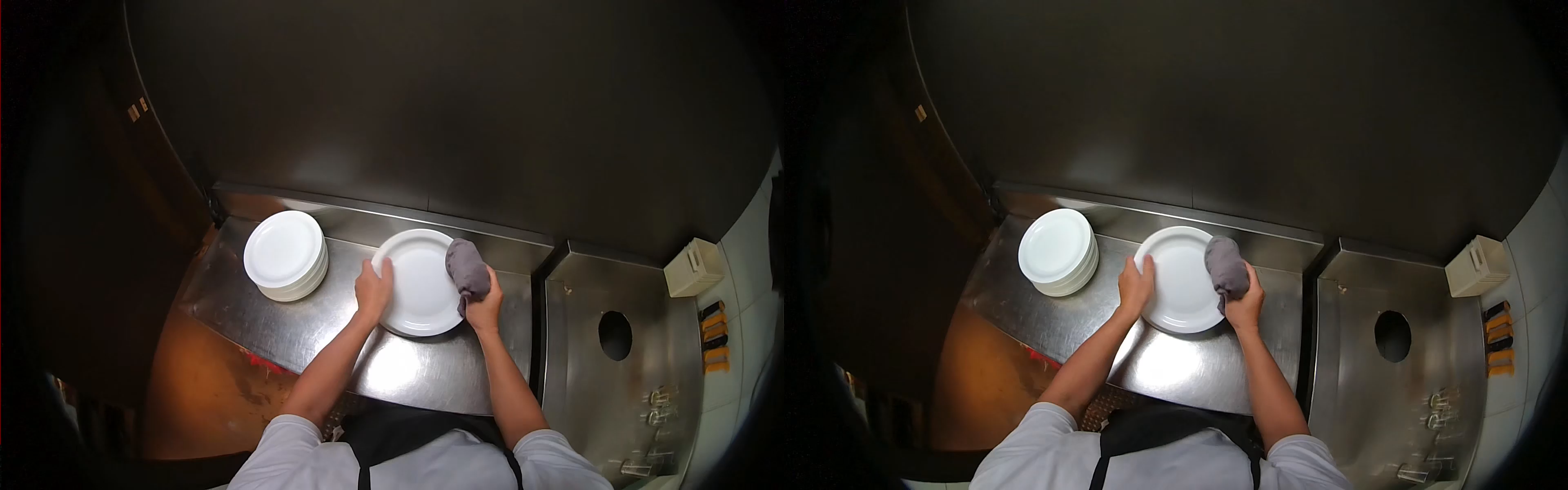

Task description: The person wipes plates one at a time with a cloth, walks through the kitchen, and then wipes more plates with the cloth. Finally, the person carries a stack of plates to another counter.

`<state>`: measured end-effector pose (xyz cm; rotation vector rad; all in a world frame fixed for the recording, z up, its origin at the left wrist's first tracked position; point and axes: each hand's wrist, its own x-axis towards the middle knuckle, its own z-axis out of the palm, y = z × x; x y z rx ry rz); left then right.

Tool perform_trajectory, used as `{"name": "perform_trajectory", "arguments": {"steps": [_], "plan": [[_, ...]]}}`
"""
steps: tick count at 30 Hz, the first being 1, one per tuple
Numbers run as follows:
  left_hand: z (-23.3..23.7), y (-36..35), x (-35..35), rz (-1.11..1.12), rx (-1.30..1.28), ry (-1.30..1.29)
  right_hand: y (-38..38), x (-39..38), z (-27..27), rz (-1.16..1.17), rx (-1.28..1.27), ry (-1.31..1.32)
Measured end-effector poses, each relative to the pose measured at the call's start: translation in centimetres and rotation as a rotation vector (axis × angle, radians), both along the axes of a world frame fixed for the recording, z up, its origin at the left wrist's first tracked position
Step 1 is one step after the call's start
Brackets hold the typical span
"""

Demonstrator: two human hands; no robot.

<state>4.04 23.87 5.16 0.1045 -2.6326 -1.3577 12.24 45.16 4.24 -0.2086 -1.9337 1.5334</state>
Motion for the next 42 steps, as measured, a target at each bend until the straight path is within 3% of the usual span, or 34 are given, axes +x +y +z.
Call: {"name": "perform_trajectory", "arguments": {"steps": [2,6,9,11,12,14,16,18,19,21,23,24,25,27,28,30,31,34,36,39,41,42], "plan": [[0.4,-0.1,0.1,-0.011,0.065,-0.036,-1.3,2.3,4.9,0.124,-0.017,0.075],[-0.3,2.3,1.1,-0.137,0.177,0.012,-3.5,2.3,9.4,0.478,-0.691,0.121],[0.5,4.9,4.0,-0.299,0.529,0.008,-4.8,-0.2,7.5,0.411,-0.718,-0.244],[-4.4,4.4,3.3,-0.437,0.719,0.038,-6.5,0.8,4.5,0.429,-0.451,-0.433],[-6.9,3.8,2.1,-0.457,0.796,0.084,-7.2,2.2,3.5,0.541,-0.240,-0.175],[-11.1,2.4,-0.1,-0.476,0.894,0.157,-10.0,6.1,1.8,0.566,-0.148,0.040],[-8.4,1.1,1.7,-0.514,0.914,0.063,-10.6,7.1,4.1,0.689,0.076,0.036],[-5.8,1.2,3.8,-0.516,0.896,-0.008,-10.7,5.3,9.1,0.650,0.137,-0.051],[-5.3,1.7,4.7,-0.508,0.890,-0.028,-9.7,4.6,9.1,0.733,-0.023,-0.239],[-4.9,1.9,5.8,-0.495,0.885,-0.048,-10.0,3.4,9.7,0.671,-0.476,-0.108],[-5.5,1.3,6.0,-0.498,0.895,-0.060,-10.9,1.9,6.3,0.627,-0.406,-0.064],[-5.9,0.7,5.8,-0.505,0.907,-0.063,-10.6,2.6,4.5,0.702,-0.267,-0.232],[-6.0,-0.1,5.4,-0.512,0.920,-0.064,-11.0,3.7,2.0,0.742,-0.149,-0.238],[-5.7,-1.5,5.1,-0.530,0.934,-0.071,-12.4,5.4,-1.4,0.710,0.286,0.046],[-5.4,-2.0,5.0,-0.536,0.936,-0.075,-13.3,6.2,0.1,0.669,0.459,0.180],[-4.9,-2.3,5.4,-0.538,0.934,-0.083,-13.9,6.6,5.1,0.648,0.459,0.187],[-4.3,-2.0,5.7,-0.526,0.931,-0.079,-13.5,5.9,5.6,0.698,0.390,0.145],[-2.5,-0.1,6.7,-0.399,0.863,-0.040,-11.4,4.2,1.0,0.930,-0.442,-0.353],[-0.5,-0.7,6.2,-0.259,0.797,0.001,-11.4,4.5,3.1,0.911,-0.331,-0.356],[3.5,-4.9,2.7,0.036,0.497,0.076,-12.9,8.4,-1.2,0.800,-0.581,-0.004],[3.3,-7.9,0.6,0.148,0.101,0.239,-11.4,8.7,-0.8,0.843,-0.842,0.081],[4.5,-8.5,0.6,0.124,0.092,0.229,-11.4,8.1,2.5,0.636,-0.780,-0.059]]}}
